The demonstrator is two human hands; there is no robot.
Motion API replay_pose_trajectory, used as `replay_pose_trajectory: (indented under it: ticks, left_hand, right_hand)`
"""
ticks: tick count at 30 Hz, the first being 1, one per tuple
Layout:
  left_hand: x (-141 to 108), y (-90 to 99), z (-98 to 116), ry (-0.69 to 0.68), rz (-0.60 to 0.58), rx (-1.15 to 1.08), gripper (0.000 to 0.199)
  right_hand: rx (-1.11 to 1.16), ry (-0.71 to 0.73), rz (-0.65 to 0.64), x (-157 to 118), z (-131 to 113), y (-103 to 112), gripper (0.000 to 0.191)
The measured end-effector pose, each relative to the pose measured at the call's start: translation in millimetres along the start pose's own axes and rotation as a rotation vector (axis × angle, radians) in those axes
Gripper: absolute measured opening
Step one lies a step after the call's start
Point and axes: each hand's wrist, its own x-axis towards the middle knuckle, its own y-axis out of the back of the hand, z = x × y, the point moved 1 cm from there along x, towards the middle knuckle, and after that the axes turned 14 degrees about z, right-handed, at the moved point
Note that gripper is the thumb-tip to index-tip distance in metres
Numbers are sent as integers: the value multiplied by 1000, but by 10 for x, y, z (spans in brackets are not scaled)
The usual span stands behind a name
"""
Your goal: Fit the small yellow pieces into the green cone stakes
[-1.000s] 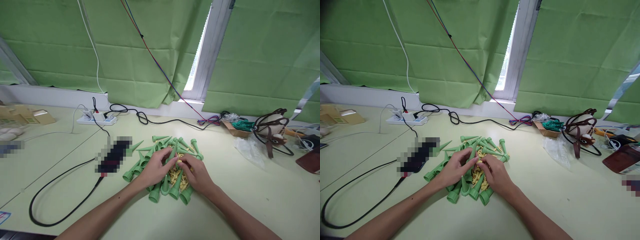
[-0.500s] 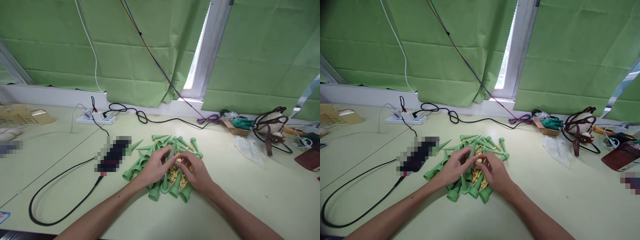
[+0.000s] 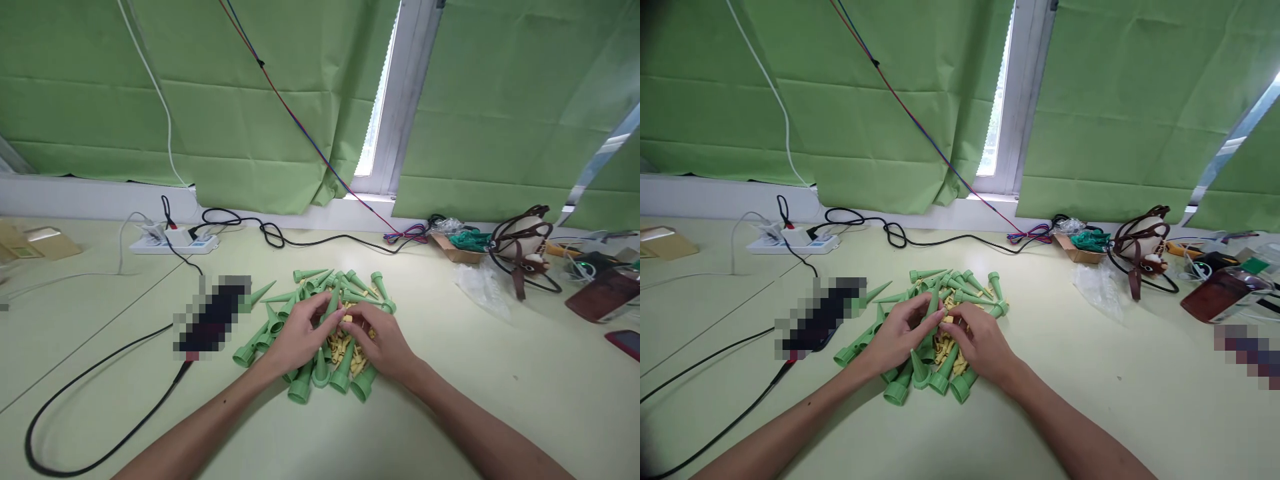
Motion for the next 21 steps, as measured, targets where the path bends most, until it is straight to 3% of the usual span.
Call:
replay_pose_trajectory:
  ticks: [21]
  left_hand:
    - [10, -5, 34, 27, -7, -9, 25]
  right_hand:
    - [-2, 29, 37, 16, -13, 14, 15]
